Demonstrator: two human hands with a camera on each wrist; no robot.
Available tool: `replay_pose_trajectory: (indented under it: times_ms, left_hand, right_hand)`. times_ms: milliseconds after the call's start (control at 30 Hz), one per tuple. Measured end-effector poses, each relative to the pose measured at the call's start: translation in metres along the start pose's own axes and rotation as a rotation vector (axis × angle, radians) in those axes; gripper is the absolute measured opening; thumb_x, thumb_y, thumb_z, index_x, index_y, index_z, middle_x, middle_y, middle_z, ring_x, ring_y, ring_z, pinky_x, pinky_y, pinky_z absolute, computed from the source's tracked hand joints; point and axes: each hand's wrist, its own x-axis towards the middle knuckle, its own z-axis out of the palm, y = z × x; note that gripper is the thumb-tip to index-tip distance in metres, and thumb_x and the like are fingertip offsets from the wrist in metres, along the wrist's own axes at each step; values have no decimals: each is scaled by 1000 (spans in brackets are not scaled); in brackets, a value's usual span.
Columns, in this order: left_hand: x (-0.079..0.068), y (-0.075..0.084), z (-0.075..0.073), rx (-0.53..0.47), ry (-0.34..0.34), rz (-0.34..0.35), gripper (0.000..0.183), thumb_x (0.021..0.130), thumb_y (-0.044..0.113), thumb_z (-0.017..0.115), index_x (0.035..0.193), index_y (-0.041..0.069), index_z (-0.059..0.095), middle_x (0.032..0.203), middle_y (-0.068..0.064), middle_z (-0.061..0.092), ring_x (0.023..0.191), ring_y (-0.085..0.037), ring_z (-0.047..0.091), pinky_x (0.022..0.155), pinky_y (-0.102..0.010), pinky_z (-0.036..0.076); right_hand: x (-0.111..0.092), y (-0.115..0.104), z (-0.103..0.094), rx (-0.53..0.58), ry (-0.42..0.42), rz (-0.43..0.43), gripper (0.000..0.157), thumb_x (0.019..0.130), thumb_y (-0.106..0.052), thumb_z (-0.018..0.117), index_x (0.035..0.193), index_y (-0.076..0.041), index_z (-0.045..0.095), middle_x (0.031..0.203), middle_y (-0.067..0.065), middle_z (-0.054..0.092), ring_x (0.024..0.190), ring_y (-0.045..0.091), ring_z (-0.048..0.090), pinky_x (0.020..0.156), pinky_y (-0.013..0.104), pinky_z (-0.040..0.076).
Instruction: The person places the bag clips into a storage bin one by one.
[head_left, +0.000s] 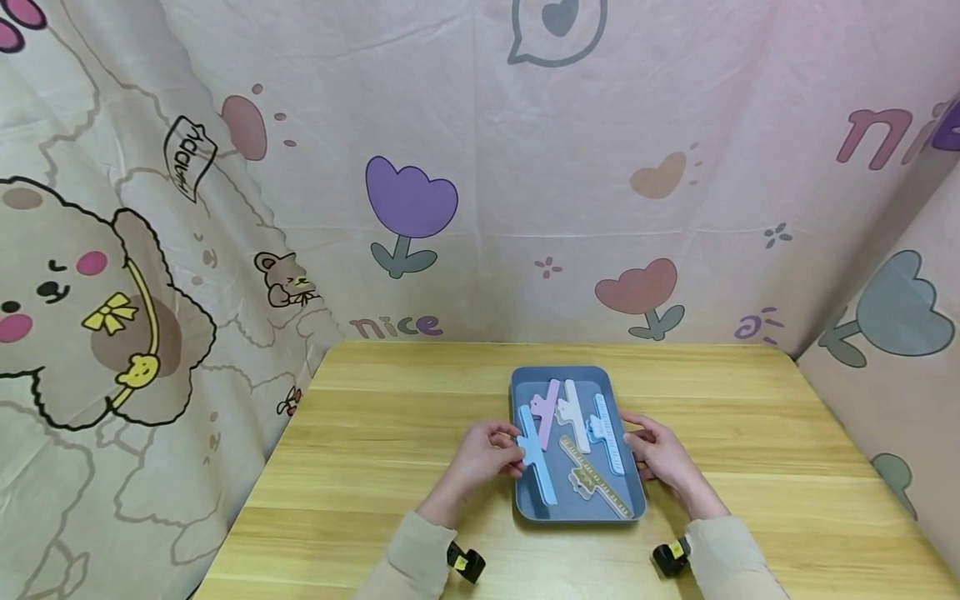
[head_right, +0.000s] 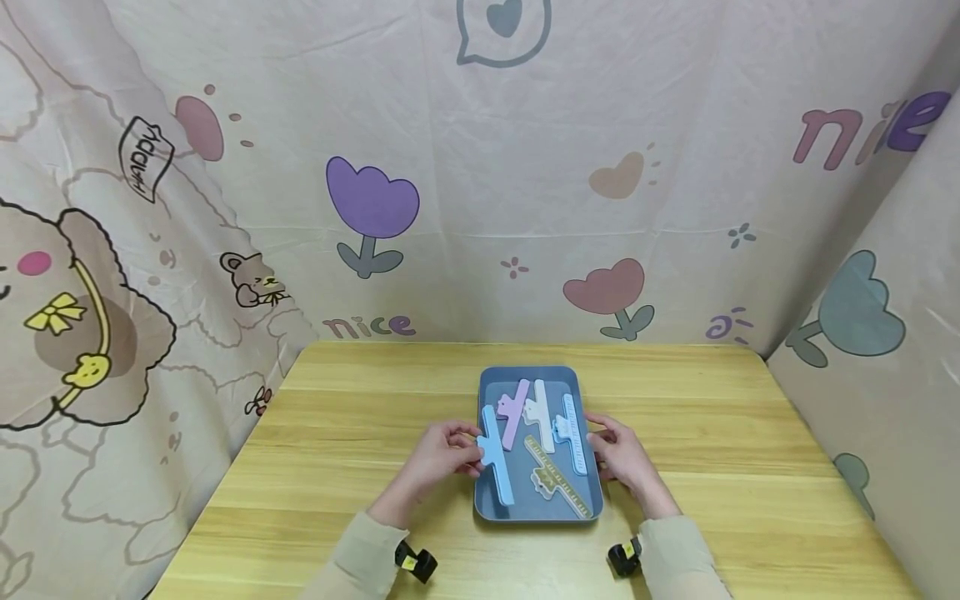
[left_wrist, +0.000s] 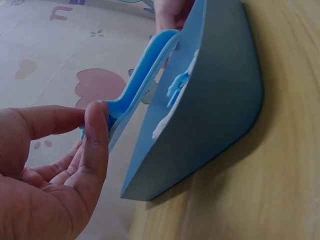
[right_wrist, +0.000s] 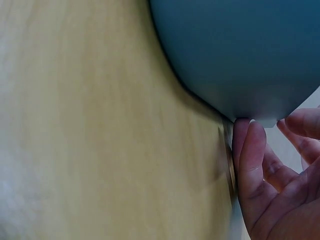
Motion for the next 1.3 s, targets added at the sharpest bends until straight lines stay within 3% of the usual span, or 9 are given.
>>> replay_pose_trajectory:
  times_ms: [300, 733, 1033, 1300]
  left_hand:
    - [1, -10, 11, -44, -16, -16, 26, 82, -12, 68, 106, -10, 58, 74, -12, 64, 60, -20, 66, 59, -36, 60]
    - [1, -16, 18, -19, -16, -74, 25, 83, -12, 69, 104, -9, 57, 76, -15, 64, 62, -24, 68, 58, -35, 59]
    - [3, -21, 15, 4, -9, -88, 24, 84, -10, 68, 106, -10, 58, 74, -14, 63, 59, -20, 67, 57, -34, 59]
    - [4, -23, 6, 49, 9, -40, 23, 87, -6, 67, 109, -9, 60, 72, -10, 62, 58, -16, 62, 54, -32, 58]
  right_hand:
    - [-1, 0, 0, 1, -1, 3, 48, 100, -8, 52, 147, -5, 42, 116, 23, 59, 78, 25, 64, 59, 42, 58]
    - [0, 3, 0, -21, 7, 11, 49, 100, -10, 53, 148, -7, 42, 118, 23, 58, 79, 24, 64, 59, 42, 57]
    - [3, 5, 0, -20, 9, 11, 48, 100, -10, 53, 147, -8, 43, 117, 22, 59, 79, 24, 64, 59, 41, 57]
    - [2, 4, -1, -11, 1, 1, 49, 101, -10, 53, 148, -7, 41, 118, 24, 58, 78, 24, 64, 58, 42, 57]
